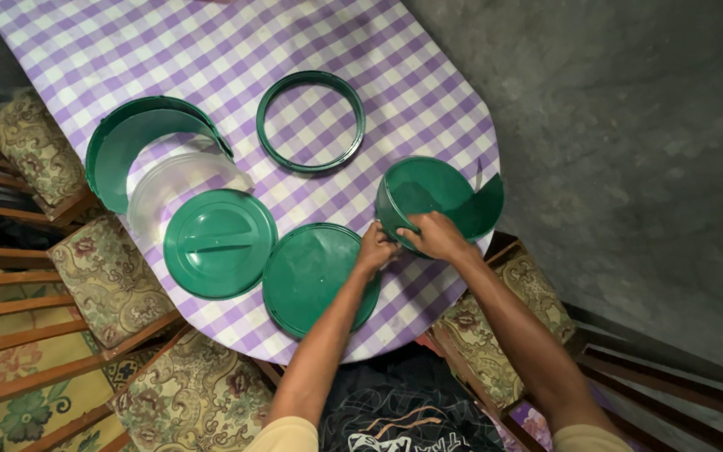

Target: The person assembles green plastic components on a table, fitting curved side pieces onto circular bases and stacking the assembled units. The person handles multiple green plastic parts, aligns edges, and secures the pieces together by hand.

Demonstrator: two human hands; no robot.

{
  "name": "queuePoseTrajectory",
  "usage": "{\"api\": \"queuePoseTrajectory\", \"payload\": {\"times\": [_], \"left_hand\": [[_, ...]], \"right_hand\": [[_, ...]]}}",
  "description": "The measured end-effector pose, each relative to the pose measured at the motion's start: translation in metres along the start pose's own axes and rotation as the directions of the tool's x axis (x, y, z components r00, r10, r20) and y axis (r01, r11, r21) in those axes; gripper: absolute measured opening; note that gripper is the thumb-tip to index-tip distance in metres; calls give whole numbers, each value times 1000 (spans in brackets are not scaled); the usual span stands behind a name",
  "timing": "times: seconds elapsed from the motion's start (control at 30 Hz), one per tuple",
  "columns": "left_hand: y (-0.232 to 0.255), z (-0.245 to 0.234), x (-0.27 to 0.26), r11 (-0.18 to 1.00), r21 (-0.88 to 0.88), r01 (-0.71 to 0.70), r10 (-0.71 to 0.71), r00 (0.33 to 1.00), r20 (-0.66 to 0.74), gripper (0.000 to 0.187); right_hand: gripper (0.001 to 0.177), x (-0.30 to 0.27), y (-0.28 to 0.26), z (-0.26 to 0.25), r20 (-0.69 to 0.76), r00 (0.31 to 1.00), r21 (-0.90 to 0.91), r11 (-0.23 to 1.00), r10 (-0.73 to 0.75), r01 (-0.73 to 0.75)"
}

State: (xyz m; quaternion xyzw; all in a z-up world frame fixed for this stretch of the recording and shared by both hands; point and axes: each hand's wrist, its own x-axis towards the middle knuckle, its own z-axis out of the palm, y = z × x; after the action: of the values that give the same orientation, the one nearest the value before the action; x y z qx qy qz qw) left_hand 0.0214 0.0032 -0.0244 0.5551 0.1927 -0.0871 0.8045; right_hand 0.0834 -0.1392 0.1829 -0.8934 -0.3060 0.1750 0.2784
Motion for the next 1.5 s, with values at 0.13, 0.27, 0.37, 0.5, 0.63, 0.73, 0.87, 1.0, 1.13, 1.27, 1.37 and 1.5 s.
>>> {"api": "queuePoseTrajectory", "payload": {"times": [0.13, 0.27, 0.37, 0.5, 0.63, 0.73, 0.87, 1.0, 1.13, 1.27, 1.37, 1.5], "left_hand": [[-10, 12, 1, 986, 160, -46, 71, 985, -157, 43], [-27, 24, 6, 867, 464, -181, 353, 881, -315, 37], [-37, 41, 9, 899, 437, 3, 215, 868, -447, 41], [-41, 47, 10, 906, 419, 51, 170, 865, -472, 38], [-40, 52, 9, 915, 401, 48, 181, 839, -512, 35], [-34, 54, 8, 995, -16, 97, -90, 838, -539, 37], [-20, 55, -4, 968, 58, 245, -204, 899, -387, 37], [4, 61, -23, 980, 59, 192, -164, 934, -317, 44], [20, 68, -32, 937, 202, 285, -192, 903, -383, 43], [10, 57, -25, 654, 719, -237, 548, 803, -233, 34], [19, 28, -11, 980, -129, -150, 112, 958, -265, 24], [67, -52, -36, 909, -399, -121, 23, 970, -242, 29]], "right_hand": [[31, 6, 1, 5, 20, 1000, -103, 995, -11, 13], [26, 8, -2, 9, 99, 994, -176, 984, 41, -23], [24, 10, -6, 11, 165, 984, -242, 970, 62, -21], [24, 8, -6, 13, 175, 983, -279, 960, 47, 4], [26, 7, -2, 16, 214, 975, -285, 958, 53, 11], [27, 7, -4, 15, 214, 976, -300, 953, 32, 34], [35, 12, -7, -7, 204, 979, -155, 988, 13, 19], [35, 16, -21, -25, 217, 976, -177, 984, 23, 16], [34, 15, -41, -41, 172, 985, -205, 978, -2, 38], [33, 13, -57, -47, 79, 997, -240, 970, -3, 22], [20, 13, -69, -45, -96, 962, -179, 955, -257, 237], [26, 14, -82, -44, -93, 939, -293, 910, -332, 292]]}}
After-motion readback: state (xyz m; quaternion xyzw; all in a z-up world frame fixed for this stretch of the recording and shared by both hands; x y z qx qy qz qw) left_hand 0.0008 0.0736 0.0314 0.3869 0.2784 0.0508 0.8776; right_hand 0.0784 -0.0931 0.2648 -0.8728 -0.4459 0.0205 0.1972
